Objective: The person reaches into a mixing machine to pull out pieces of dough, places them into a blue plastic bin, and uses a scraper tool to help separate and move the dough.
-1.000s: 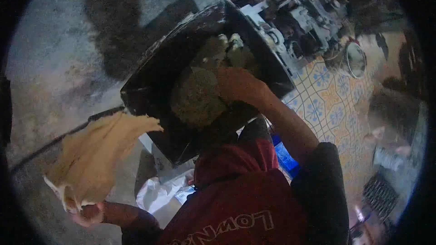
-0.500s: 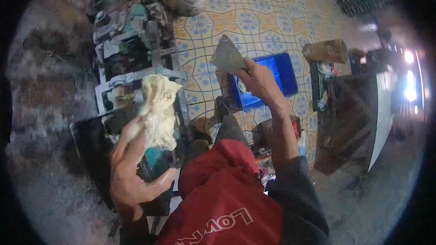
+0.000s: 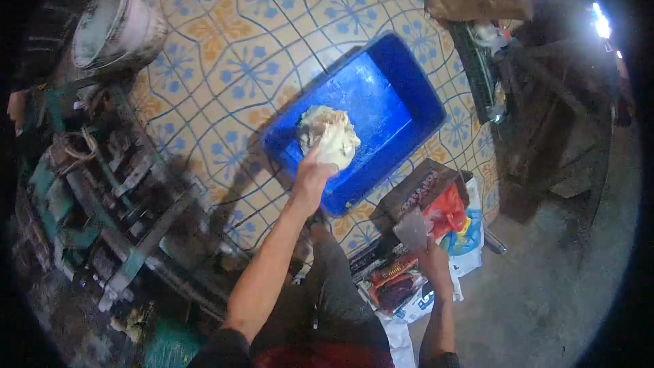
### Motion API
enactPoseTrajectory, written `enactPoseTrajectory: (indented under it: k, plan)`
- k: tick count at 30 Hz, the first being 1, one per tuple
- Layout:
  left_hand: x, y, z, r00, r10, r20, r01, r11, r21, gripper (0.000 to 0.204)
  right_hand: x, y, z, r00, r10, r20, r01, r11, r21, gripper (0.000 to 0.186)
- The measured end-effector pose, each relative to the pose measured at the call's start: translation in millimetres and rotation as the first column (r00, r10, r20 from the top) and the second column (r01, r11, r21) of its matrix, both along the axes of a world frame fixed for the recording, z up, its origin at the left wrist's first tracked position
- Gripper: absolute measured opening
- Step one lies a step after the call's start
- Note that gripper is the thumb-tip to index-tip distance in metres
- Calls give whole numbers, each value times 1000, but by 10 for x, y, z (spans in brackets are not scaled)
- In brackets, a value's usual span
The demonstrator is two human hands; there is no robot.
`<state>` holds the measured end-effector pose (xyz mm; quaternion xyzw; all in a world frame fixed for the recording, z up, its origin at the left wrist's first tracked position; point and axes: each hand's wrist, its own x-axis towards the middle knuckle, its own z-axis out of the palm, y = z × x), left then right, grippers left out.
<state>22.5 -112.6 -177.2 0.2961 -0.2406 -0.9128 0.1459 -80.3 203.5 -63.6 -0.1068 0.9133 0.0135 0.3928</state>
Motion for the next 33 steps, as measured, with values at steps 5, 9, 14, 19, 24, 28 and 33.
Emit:
enactPoseTrajectory:
  k: [5, 9, 14, 19, 24, 28, 33]
  plan:
    - [-268, 14, -2869, 824, 165, 542, -178, 984, -30, 62, 169, 425, -1176, 995, 32, 90, -46, 986, 158, 30]
    - [-422, 177, -3318, 627, 148, 765, 407, 776, -483, 70, 226, 277, -1302, 550, -755, 356, 813, 582, -20, 27]
    - [-594, 228, -2537, 628, -47, 777, 522, 765, -376, 100, 319, 452, -1248, 944, -254, 211, 210, 955, 209, 26]
    - [-442, 307, -1534, 634, -6, 773, 653, 540, -531, 99, 397, 402, -968, 915, -361, 182, 358, 932, 50, 32]
    - [-602, 208, -55, 475, -162, 865, 871, 229, -436, 91, 316, 522, -855, 940, -268, 209, 223, 951, 216, 45]
    - [-711, 320, 841, 880, 36, 474, 437, 333, -836, 63, 504, 800, -890, 880, -286, 379, 408, 863, -297, 38]
    - [5, 288, 1317, 933, 67, 354, 261, 552, -792, 23, 145, -96, -559, 979, 153, 136, -141, 985, -97, 38]
